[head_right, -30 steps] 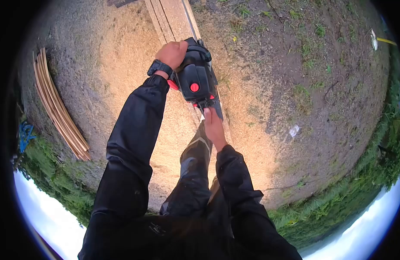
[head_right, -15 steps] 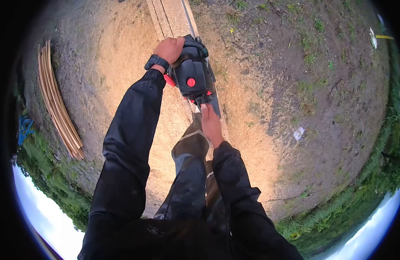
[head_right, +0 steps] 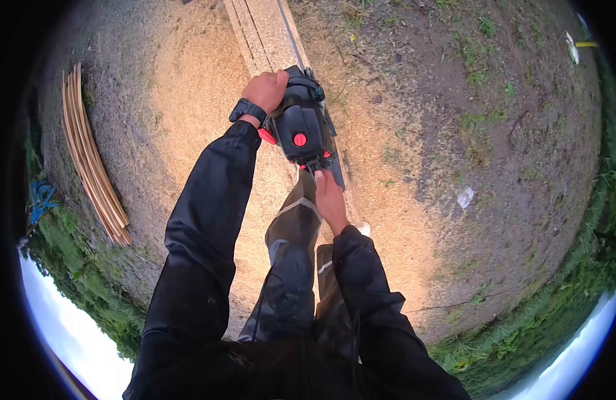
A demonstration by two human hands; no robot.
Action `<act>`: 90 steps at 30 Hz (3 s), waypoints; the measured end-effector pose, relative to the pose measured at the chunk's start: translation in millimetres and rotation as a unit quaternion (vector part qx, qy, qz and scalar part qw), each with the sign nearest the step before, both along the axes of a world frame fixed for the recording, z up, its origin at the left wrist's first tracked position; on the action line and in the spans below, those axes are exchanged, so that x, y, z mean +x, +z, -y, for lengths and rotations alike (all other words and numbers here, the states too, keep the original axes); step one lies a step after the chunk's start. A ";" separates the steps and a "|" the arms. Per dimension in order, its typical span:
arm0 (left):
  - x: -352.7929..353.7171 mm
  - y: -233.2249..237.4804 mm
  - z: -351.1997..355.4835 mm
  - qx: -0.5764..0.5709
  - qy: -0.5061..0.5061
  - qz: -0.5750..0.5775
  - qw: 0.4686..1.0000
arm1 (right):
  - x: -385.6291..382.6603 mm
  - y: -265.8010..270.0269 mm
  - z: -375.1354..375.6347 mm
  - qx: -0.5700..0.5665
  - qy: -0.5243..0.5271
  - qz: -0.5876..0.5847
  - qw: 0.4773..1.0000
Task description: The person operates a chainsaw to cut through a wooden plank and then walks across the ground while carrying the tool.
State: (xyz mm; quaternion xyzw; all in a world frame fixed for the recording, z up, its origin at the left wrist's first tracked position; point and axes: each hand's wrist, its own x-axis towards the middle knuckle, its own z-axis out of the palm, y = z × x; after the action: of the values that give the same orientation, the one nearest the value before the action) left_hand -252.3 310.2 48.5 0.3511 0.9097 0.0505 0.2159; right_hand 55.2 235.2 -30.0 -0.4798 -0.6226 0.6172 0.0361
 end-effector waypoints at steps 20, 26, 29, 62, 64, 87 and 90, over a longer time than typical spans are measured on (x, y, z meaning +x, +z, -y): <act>-223.7 -46.8 -103.9 0.107 -0.145 -0.141 0.974 | -219.6 -25.7 -129.0 -0.011 0.040 0.026 0.999; -230.5 -28.9 -108.5 0.088 -0.165 -0.169 0.968 | -232.1 -13.0 -123.5 0.020 0.027 0.008 0.999; -223.6 -39.1 -100.5 0.087 -0.160 -0.155 0.971 | -216.6 -1.5 -118.3 -0.013 0.028 0.026 0.999; 51.2 -11.8 42.3 0.029 -0.034 0.000 0.999 | 49.4 27.4 35.2 -0.012 0.025 0.046 0.999; 77.7 4.8 54.0 0.051 -0.024 0.016 0.998 | 69.2 21.9 49.2 0.008 0.026 0.038 0.999; 261.1 3.1 147.5 0.038 -0.012 0.019 0.999 | 246.6 3.5 139.6 0.000 0.021 0.018 1.000; 262.8 -10.4 148.5 0.037 -0.013 0.013 0.999 | 257.4 3.2 151.7 0.014 0.007 -0.008 1.000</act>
State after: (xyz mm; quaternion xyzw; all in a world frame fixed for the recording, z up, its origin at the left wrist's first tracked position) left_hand 10.6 161.7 38.1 0.3704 0.8995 0.0854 0.2153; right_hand 312.5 83.5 -26.9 -0.4700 -0.6342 0.6125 0.0429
